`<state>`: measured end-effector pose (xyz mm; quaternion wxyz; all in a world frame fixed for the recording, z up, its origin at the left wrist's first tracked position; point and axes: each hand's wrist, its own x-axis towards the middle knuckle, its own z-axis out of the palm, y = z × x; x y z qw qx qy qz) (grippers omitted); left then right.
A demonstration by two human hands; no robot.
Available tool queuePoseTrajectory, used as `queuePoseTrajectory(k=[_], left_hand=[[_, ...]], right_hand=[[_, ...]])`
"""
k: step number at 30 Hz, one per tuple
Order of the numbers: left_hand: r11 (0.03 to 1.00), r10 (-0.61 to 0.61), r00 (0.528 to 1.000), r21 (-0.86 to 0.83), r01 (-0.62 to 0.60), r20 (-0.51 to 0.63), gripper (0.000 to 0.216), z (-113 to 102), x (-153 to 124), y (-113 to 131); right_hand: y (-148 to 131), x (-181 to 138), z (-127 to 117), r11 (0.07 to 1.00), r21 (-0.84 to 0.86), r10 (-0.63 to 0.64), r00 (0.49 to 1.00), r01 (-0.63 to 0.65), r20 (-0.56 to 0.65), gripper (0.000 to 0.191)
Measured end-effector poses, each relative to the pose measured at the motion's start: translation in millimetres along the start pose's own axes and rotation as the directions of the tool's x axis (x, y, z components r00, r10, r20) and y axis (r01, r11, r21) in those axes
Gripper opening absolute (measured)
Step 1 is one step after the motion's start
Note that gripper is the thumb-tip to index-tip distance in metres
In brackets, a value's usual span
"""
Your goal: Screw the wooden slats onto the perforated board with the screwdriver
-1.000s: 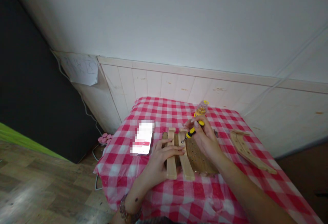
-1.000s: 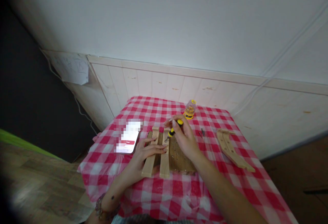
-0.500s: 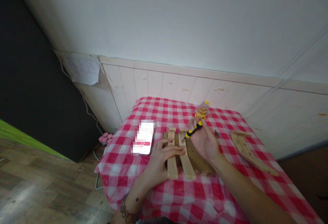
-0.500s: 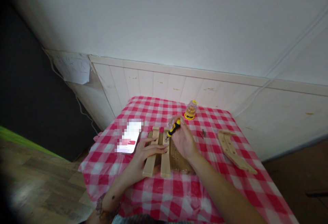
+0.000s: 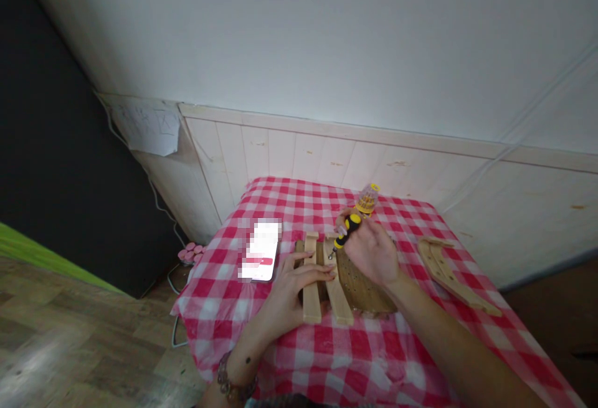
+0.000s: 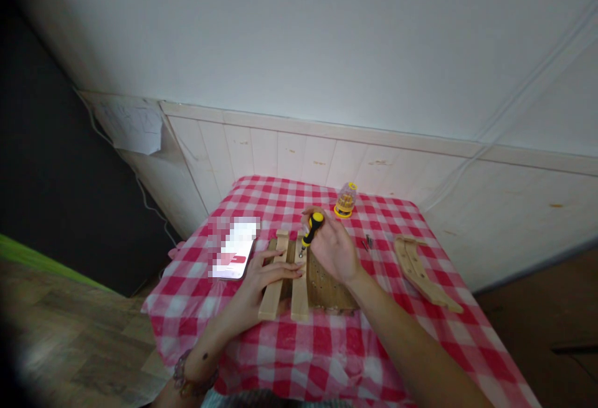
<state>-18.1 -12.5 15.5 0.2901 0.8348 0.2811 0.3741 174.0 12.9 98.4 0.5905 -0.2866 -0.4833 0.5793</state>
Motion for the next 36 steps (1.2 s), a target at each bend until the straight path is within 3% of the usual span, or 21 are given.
queuePoseTrajectory(k=[4, 12, 18, 24, 31, 36], left_hand=[[1.0, -0.005, 1.0, -0.003, 0.005, 0.0, 0.044, -1, -1, 1], [0.999, 0.037, 0.998, -0.027, -0.038, -0.047, 0.04, 0, -3, 0], [0.999, 0.026, 1.0, -0.024, -0.026, -0.011, 0.043, -2, -2, 1], [1.0, 0.002, 1.0, -0.027, -0.002, 0.01, 0.044, -3, -1, 1], [1.0, -0.002, 1.0, -0.016, 0.002, -0.025, 0.044, 1, -3, -1], [1.0, 0.003, 1.0, -0.011, -0.004, -0.014, 0.044, 0, -2, -1]], right_hand=[[0, 1, -3, 0.994, -0.105, 0.031, 0.995, -0.021, 0.094, 0.034], [14, 7, -15, 0.979, -0.164, -0.079, 0.968, 0.12, 0.24, 0.025], [14, 2, -11, 0.978, -0.182, -0.083, 0.988, 0.106, 0.127, 0.033], [8, -1, -2, 0.996, -0.092, 0.015, 0.992, -0.004, 0.124, 0.039], [20, -6, -9, 0.969, -0.213, -0.121, 0.992, 0.127, 0.039, 0.031], [17, -7, -12, 0.972, -0.191, -0.119, 0.986, 0.139, 0.113, 0.029]])
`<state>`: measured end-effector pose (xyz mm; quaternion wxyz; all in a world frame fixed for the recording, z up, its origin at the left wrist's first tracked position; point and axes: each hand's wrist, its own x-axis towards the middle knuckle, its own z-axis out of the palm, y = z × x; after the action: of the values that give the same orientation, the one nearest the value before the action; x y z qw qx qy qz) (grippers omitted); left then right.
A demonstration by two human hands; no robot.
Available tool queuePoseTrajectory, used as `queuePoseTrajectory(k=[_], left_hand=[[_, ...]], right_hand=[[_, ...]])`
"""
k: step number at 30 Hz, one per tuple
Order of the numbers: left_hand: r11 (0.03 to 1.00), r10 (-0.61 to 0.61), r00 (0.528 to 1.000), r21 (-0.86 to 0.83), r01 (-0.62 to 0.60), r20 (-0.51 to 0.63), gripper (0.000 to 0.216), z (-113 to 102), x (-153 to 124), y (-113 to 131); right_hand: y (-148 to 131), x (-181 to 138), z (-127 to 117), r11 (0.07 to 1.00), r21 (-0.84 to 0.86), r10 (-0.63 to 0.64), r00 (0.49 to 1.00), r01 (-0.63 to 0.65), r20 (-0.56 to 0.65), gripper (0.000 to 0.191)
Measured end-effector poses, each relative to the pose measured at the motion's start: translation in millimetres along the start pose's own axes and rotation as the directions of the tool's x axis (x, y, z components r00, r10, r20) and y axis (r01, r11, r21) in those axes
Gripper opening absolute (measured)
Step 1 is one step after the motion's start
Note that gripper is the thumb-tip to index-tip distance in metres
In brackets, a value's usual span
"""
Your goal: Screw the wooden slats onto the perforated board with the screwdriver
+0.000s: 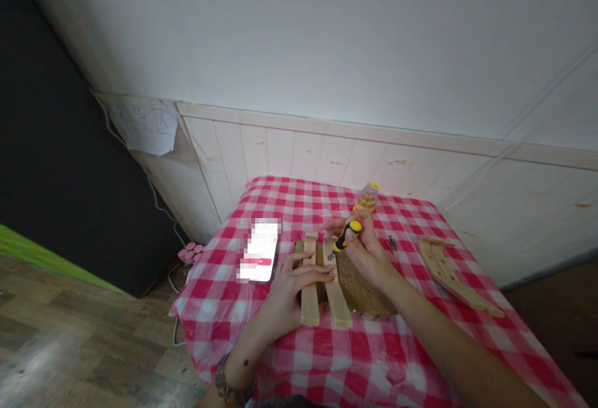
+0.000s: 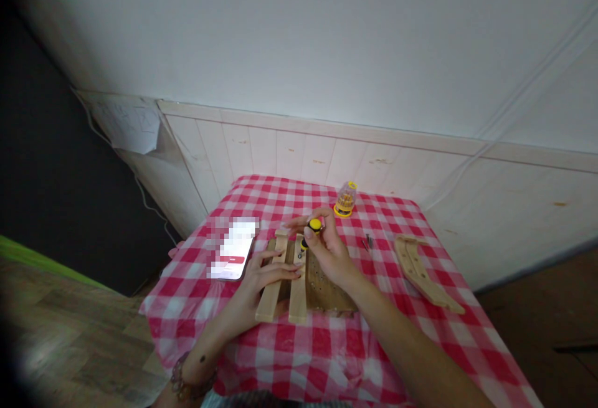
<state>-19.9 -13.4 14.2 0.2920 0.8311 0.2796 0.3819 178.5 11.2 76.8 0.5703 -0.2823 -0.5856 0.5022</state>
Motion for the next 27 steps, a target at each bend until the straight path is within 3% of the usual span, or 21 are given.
queuePoseTrajectory(k=[5, 10, 16, 24, 27], left_hand=[[1.0, 0.002, 1.0, 0.01, -0.002, 0.005, 0.046, -1, 1, 1], [1.0, 0.027, 0.999, 0.007, -0.027, -0.028, 0.043, 0, 1, 2], [0.998, 0.056, 0.998, -0.006, -0.057, -0.038, 0.041, 0, 1, 2], [0.999, 0.031, 0.999, -0.021, -0.031, -0.022, 0.042, 1, -1, -1], [0.999, 0.035, 0.999, -0.023, -0.036, -0.024, 0.043, 1, -1, -2]], right_hand=[[-7, 6, 7, 0.999, 0.052, 0.019, 0.998, -0.017, -0.055, 0.031], [-9, 7, 8, 0.99, 0.067, 0.125, 0.992, -0.124, -0.001, 0.041], [-1, 5, -6, 0.991, -0.133, 0.009, 1.0, -0.006, 0.018, 0.033], [-7, 8, -4, 0.999, -0.054, 0.004, 1.0, -0.004, 0.004, 0.032], [-6, 7, 3, 0.998, 0.063, -0.002, 1.0, 0.003, -0.019, 0.033]])
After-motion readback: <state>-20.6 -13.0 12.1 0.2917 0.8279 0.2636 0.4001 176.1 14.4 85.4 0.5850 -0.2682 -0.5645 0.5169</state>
